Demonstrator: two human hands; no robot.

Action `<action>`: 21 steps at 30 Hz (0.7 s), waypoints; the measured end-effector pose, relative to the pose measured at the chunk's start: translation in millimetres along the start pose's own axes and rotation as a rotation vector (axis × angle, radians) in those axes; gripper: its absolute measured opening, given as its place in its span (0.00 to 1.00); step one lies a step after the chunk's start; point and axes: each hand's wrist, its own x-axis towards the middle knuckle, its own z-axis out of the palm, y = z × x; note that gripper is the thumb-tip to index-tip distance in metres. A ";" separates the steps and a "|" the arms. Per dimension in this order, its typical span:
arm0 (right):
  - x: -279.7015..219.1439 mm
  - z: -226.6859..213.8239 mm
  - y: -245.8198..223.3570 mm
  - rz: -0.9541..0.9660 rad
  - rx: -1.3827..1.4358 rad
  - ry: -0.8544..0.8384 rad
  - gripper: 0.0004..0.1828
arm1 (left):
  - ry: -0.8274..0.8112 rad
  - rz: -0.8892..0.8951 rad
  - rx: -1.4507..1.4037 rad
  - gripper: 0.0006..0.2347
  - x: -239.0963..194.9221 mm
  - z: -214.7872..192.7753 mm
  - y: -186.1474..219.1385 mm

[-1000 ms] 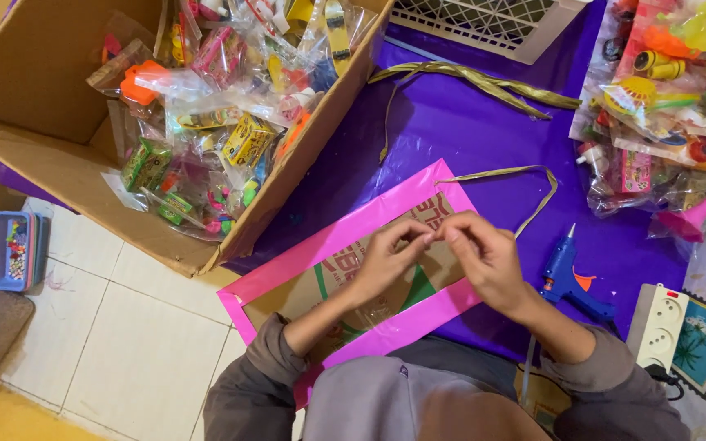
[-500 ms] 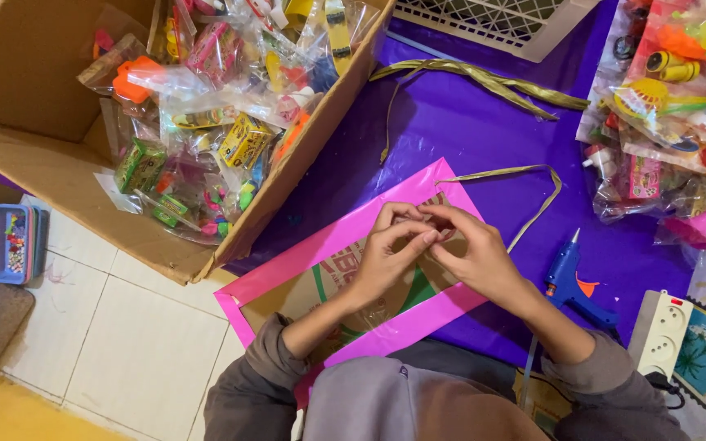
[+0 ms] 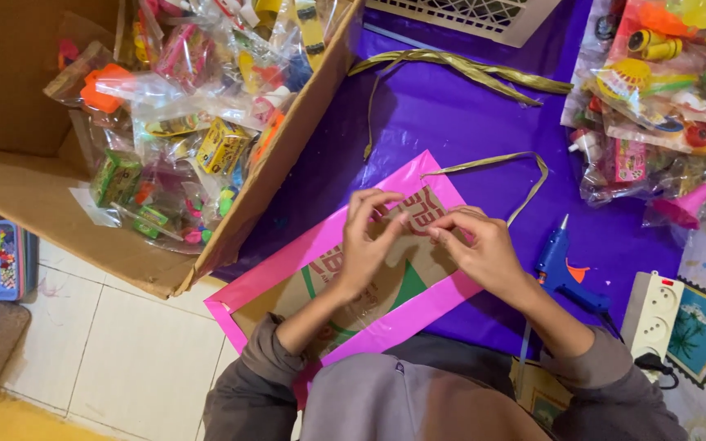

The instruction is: The person folds a gold ribbon into a loop and uses a hot glue gun to attach it to the top corners of a pink cardboard bag. They press the ribbon into place and lift the bag to inspect the attached handles.

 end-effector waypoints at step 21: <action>-60.2 -61.0 9.0 0.460 -0.146 0.188 0.06 | -0.276 -0.150 0.977 0.22 38.5 -12.5 -51.5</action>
